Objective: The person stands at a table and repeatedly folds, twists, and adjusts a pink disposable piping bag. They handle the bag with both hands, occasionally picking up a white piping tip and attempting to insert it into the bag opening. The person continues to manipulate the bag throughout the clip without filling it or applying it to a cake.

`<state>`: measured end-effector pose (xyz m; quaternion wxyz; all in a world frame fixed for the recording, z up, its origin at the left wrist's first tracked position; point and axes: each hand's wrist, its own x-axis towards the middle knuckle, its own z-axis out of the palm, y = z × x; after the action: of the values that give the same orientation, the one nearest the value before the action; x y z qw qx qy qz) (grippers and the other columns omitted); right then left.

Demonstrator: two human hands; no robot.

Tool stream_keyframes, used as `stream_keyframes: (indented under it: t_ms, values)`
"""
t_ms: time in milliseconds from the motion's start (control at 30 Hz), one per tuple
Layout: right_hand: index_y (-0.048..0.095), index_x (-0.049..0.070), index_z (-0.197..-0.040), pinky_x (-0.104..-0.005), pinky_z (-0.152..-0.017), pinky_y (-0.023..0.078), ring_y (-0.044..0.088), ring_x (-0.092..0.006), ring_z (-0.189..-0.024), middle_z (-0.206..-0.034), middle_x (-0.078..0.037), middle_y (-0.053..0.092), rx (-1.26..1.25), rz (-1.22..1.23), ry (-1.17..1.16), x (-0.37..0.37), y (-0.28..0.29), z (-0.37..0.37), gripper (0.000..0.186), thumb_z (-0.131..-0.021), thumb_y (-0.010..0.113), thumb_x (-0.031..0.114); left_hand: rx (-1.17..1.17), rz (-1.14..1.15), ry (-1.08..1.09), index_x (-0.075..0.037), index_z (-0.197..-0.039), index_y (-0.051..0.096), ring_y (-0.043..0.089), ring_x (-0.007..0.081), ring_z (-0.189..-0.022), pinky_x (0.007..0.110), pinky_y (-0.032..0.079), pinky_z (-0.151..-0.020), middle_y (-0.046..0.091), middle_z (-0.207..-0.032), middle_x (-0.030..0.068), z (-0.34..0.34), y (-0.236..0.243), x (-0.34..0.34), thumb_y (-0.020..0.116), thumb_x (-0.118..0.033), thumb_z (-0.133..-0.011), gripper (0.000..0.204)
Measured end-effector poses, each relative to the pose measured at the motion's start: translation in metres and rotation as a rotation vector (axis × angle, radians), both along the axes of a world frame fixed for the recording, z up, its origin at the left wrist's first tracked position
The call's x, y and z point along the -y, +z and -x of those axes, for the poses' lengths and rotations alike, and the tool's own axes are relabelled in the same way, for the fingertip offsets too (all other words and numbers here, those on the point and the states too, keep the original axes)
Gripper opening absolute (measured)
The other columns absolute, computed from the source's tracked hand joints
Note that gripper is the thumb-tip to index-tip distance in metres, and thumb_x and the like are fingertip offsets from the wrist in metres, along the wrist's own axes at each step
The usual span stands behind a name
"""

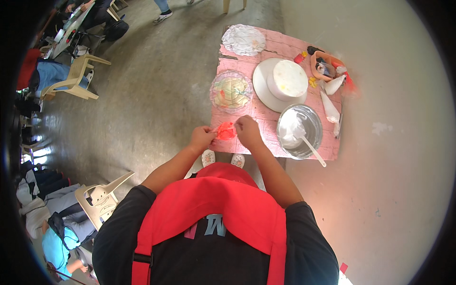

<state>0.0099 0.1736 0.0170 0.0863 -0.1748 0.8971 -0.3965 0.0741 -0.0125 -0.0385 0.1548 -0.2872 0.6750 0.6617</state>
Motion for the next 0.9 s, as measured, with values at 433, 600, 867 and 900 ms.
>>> stream_keyframes:
  t_ms: [433,600,867,900]
  values:
    - [0.065,0.000,-0.090,-0.0392,-0.073,0.049,0.063,-0.0341,-0.080,-0.086,-0.020,0.065,0.348,-0.279,0.291,0.026,-0.012,-0.004,0.020,-0.079,0.060,0.017,-0.122,0.254,-0.148,-0.001,-0.077,0.069,0.064,0.0181,-0.054,0.031,0.050,-0.054,0.066,-0.065,0.0126,-0.004,-0.039,-0.001,0.068,-0.010,-0.070,0.012]
    - [0.065,-0.001,-0.087,-0.0406,-0.074,0.049,0.062,-0.0355,-0.081,-0.084,-0.020,0.064,0.228,-0.289,0.159,0.007,-0.018,0.002,0.021,-0.080,0.059,0.018,-0.017,0.008,-0.050,0.005,-0.081,0.065,0.062,0.0155,-0.052,0.029,0.051,-0.046,0.064,-0.064,0.0109,-0.001,-0.002,-0.007,0.066,-0.003,-0.076,0.010]
    - [0.063,-0.002,-0.084,-0.0384,-0.071,0.049,0.061,-0.0330,-0.083,-0.091,-0.018,0.063,-0.021,-0.043,0.024,-0.009,-0.012,0.005,0.014,-0.078,0.059,0.010,0.026,-0.005,0.008,0.008,-0.084,0.064,0.065,0.0178,-0.054,0.030,0.052,-0.044,0.064,-0.064,0.0123,0.000,0.001,-0.010,0.064,0.001,-0.077,0.010]
    - [0.063,-0.002,-0.084,-0.0388,-0.071,0.049,0.061,-0.0333,-0.082,-0.089,-0.018,0.063,-0.016,0.023,0.085,-0.003,-0.015,0.000,0.014,-0.077,0.058,0.010,0.020,-0.009,0.004,0.008,-0.084,0.064,0.065,0.0176,-0.053,0.030,0.052,-0.044,0.064,-0.064,0.0124,0.000,-0.001,-0.010,0.065,0.001,-0.077,0.010]
